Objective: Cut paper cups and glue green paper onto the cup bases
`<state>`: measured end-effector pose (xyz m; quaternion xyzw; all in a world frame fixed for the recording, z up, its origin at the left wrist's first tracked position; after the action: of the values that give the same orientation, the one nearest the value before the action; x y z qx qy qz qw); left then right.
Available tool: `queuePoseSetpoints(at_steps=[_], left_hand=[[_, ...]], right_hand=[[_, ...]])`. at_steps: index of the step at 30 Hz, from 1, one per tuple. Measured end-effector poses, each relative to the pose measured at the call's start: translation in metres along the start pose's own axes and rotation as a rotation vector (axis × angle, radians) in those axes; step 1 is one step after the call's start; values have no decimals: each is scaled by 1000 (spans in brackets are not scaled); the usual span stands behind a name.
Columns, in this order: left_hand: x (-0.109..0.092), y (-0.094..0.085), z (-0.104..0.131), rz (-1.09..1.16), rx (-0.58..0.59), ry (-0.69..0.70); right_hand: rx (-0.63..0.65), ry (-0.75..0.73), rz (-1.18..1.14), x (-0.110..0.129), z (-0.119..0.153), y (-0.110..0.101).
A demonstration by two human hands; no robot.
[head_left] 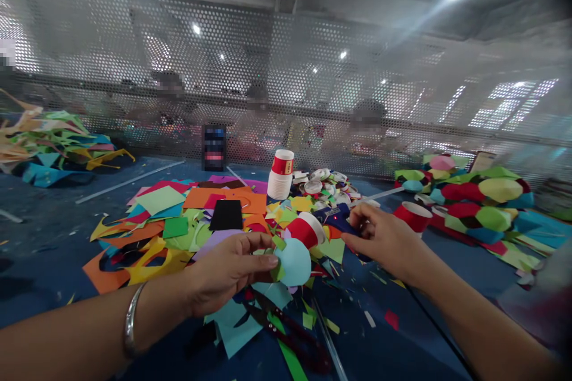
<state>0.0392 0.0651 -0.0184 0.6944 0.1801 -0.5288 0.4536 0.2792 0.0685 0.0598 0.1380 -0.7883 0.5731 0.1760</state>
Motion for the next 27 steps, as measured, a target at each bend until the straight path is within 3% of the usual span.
queuePoseSetpoints(at_steps=[4, 11, 14, 21, 27], left_hand=[[0, 4, -1, 8, 38, 6], [-10, 1, -8, -7, 10, 76], [-17, -9, -17, -7, -23, 150], [-47, -49, -30, 137, -234, 360], [-48, -50, -22, 127, -254, 358]], right_hand=[[83, -24, -69, 9, 4, 11], [-25, 33, -177, 21, 6, 14], [-48, 27, -233, 22, 6, 16], [-20, 38, -264, 19, 6, 21], [-57, 72, -227, 11, 3, 12]])
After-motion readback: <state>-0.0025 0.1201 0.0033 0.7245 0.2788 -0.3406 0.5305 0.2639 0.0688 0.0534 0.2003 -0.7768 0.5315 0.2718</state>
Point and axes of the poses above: each hand's wrist, its own z-axis away from the middle knuckle, its own y-axis out of the palm, x = y × z, the point moved 8 cm from there along -z, towards the middle knuckle, and after that the axes turned 9 degrees about y, right-handed, at the moved point
